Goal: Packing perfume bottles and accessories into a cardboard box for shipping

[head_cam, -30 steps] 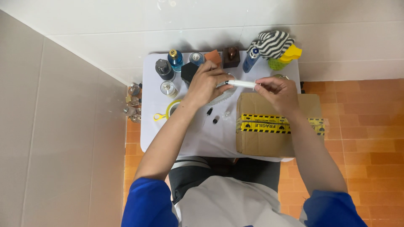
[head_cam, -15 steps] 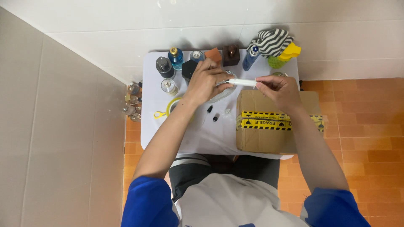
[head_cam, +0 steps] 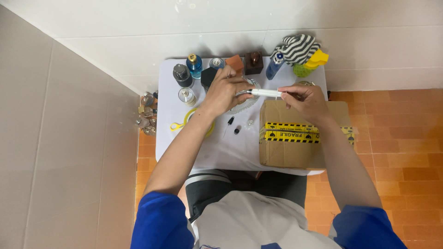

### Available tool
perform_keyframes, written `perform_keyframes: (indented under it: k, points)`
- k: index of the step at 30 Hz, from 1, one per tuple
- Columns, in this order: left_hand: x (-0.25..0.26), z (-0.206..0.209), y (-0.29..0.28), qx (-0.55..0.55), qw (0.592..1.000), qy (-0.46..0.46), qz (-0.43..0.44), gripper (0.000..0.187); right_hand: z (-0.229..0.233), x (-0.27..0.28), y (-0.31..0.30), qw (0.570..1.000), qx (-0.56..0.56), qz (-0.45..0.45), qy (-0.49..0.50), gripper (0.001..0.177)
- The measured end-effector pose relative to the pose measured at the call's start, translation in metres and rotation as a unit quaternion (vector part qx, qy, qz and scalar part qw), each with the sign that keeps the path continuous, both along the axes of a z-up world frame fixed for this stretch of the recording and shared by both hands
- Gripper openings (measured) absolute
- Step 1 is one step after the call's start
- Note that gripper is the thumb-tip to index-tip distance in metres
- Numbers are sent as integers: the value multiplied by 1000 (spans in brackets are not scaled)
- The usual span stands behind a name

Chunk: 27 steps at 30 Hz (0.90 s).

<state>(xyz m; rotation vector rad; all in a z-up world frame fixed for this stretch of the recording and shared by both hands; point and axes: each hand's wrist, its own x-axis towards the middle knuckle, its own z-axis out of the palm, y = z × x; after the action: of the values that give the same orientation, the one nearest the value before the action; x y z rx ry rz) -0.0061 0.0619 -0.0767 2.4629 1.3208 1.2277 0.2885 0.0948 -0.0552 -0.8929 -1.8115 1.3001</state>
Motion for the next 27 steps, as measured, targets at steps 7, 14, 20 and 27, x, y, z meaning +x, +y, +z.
perform_keyframes:
  k: [7,14,20,27]
  points:
    - [9,-1,-2,-20,999,-43,25,36,-2,7,1,1000,-10,2,2,22]
    - [13,0,-5,-51,996,-64,20,56,4,7,-2,1000,5,6,2,21]
    - [12,2,-5,-51,996,-65,14,57,5,7,0,1000,0,8,-5,21]
    - [13,1,-6,-46,997,-63,12,56,4,8,1,1000,4,14,-25,20]
